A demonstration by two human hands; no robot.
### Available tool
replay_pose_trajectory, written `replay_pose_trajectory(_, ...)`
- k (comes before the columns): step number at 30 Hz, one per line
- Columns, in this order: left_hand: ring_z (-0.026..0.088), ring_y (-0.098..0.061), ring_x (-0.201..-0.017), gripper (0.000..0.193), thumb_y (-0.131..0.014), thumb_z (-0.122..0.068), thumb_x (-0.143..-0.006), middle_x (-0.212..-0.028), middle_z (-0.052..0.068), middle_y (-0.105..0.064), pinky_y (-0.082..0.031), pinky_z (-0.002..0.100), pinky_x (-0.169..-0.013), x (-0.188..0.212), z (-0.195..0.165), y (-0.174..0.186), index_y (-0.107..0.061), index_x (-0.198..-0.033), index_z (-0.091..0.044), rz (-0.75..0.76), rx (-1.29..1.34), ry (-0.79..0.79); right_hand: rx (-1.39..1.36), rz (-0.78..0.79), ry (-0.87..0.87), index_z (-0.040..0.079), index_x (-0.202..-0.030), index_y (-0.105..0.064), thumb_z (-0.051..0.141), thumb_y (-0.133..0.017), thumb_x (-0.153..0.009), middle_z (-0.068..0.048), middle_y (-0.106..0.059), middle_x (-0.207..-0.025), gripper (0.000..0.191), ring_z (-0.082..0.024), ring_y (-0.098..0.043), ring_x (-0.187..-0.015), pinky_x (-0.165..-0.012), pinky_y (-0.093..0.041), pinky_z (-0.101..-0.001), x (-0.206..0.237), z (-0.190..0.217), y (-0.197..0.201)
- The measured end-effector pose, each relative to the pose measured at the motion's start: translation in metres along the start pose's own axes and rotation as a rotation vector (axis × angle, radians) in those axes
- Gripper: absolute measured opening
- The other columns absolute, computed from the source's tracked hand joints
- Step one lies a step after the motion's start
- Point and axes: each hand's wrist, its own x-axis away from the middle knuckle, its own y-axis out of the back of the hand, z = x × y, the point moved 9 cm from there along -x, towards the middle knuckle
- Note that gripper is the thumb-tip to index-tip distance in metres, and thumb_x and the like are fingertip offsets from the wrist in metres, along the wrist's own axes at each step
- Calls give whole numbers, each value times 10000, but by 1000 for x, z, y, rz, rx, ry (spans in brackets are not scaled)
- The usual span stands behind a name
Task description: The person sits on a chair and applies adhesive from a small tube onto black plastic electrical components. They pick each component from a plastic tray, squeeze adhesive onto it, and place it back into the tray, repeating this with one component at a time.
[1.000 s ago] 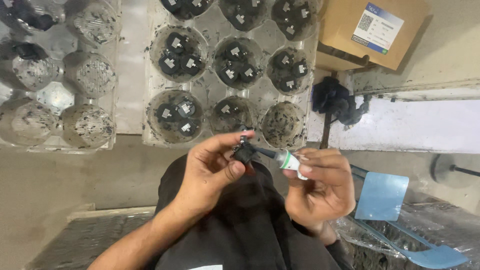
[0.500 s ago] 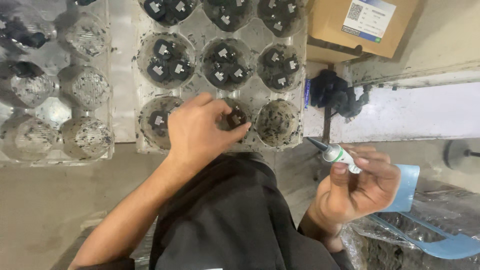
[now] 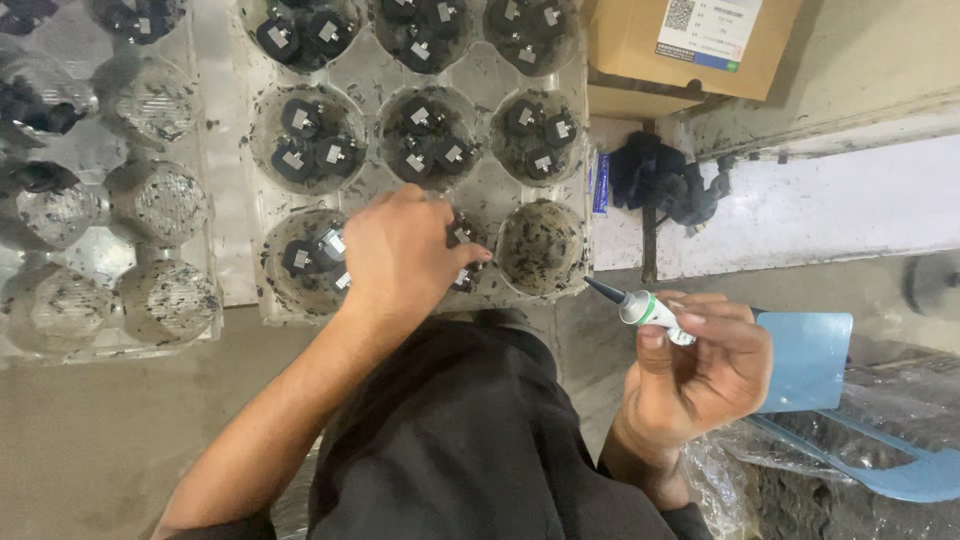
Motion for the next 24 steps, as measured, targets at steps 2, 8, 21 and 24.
replay_pose_trajectory(2,279,-677,-721,417,-919,-457,-711,-791,64,-692,-520,415,-622,7,8,35,-808,-900,-101,-135,176,7,2,-7,-2,13,-1100,-570,35,-824,-1024,-100,-626,-990,267,-168,-650,-922,-910,-595,-291,-1,0,1)
replay_pose_trajectory(8,58,-507,-570,167,-897,-187,-892,-745,-2,-663,-349,231,-486,29,76,124,-792,-969,-83,-387,346,190,-2,-20,-23,-5,-1100,-566,13,-830,-1002,-126,-633,-1030,282,-167,-664,-927,-858,-578,-249,-3,-7,9)
replay_pose_trajectory(21,90,-636,-756,399,-896,-138,-957,-958,55,-734,-500,239,-696,148,304,148,-716,-1285,-1,-793,183,534,-221,43,-127,-83,-1239,-605,-148,-759,-943,-147,-678,-1080,340,-220,-716,-929,-836,-655,-350,-17,-36,-18)
replay_pose_trajectory(24,162,-687,-750,412,-908,-143,-895,-1002,93,-770,-521,302,-702,160,318,154,-713,-1232,-7,-794,52,573,-173,63,-147,-85,-1234,-615,-152,-754,-886,-145,-689,-1116,381,-189,-702,-963,-901,-612,-291,-16,-43,-21)
